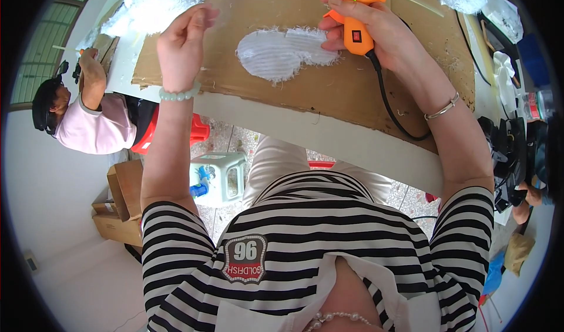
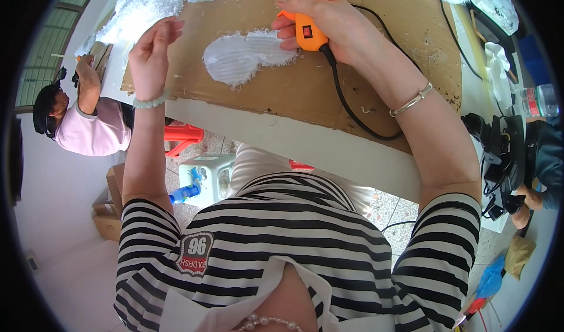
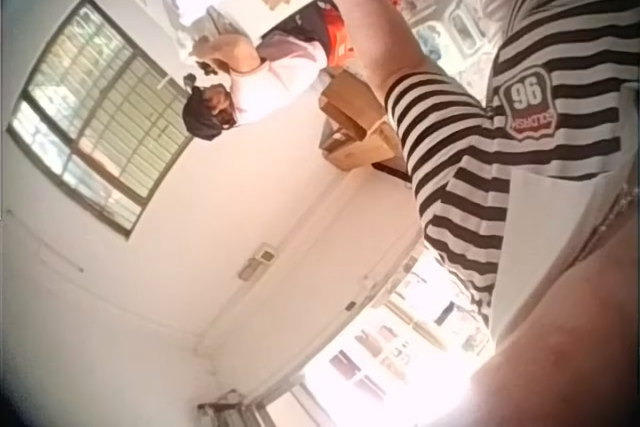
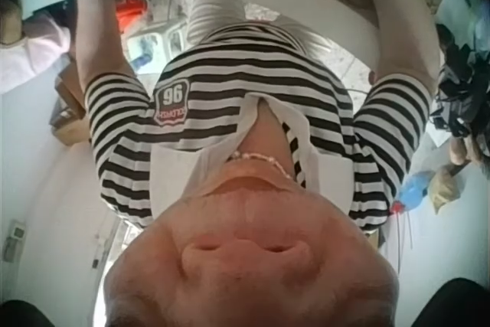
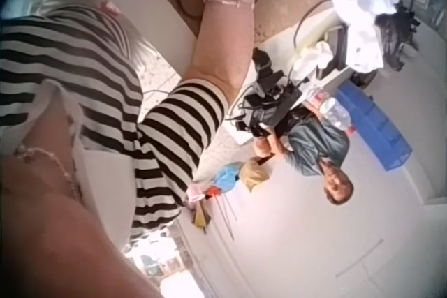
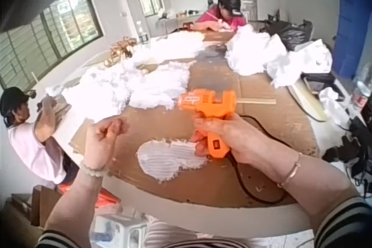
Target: Using a hot glue gun to attach synthetic stuffing material to cardboard.
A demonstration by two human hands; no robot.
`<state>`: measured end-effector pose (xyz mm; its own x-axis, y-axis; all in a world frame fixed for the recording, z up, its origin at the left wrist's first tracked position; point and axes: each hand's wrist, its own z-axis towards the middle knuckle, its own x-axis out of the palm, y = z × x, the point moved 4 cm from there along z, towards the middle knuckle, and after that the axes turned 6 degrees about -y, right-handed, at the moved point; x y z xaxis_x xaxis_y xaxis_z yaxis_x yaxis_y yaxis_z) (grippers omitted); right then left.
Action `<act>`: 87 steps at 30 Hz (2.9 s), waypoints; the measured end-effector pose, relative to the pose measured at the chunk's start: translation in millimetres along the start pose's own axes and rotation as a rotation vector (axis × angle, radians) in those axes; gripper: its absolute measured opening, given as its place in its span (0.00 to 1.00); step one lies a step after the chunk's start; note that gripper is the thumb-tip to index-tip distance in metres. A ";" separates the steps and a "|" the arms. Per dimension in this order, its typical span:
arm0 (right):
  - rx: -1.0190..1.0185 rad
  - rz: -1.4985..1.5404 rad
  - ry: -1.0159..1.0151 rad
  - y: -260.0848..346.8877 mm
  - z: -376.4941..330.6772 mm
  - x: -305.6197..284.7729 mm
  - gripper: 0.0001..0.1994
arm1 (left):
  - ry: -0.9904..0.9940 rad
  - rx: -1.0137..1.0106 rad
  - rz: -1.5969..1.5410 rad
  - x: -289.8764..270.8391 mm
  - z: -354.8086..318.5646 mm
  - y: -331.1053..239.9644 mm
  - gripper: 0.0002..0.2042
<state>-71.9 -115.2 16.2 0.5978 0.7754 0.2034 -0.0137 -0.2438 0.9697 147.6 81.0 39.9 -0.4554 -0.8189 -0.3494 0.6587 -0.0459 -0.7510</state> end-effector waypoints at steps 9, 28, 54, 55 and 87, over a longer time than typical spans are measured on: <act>-0.007 0.260 -0.107 10.8 22.2 -33.0 0.11 | 0.300 0.727 0.307 28.4 -43.7 -56.1 0.18; 0.076 0.239 0.080 4.4 9.7 -2.5 0.14 | 0.394 0.688 0.438 33.2 -55.7 -45.2 0.17; -0.021 -0.060 0.090 -6.6 -3.3 8.3 0.22 | 0.358 0.513 0.444 37.4 -100.0 -71.7 0.18; -0.024 -0.069 0.088 -6.1 -4.0 8.3 0.22 | 0.356 0.505 0.448 40.6 -101.5 -72.0 0.19; 0.039 0.140 0.063 -13.3 5.9 2.6 0.15 | 0.405 0.434 0.501 44.9 -99.3 -59.2 0.20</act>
<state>-65.4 -113.4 3.0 0.5408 0.7671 0.3450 -0.0611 -0.3732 0.9257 28.7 103.8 13.0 -0.1701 -0.5317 -0.8297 0.9812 -0.0137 -0.1924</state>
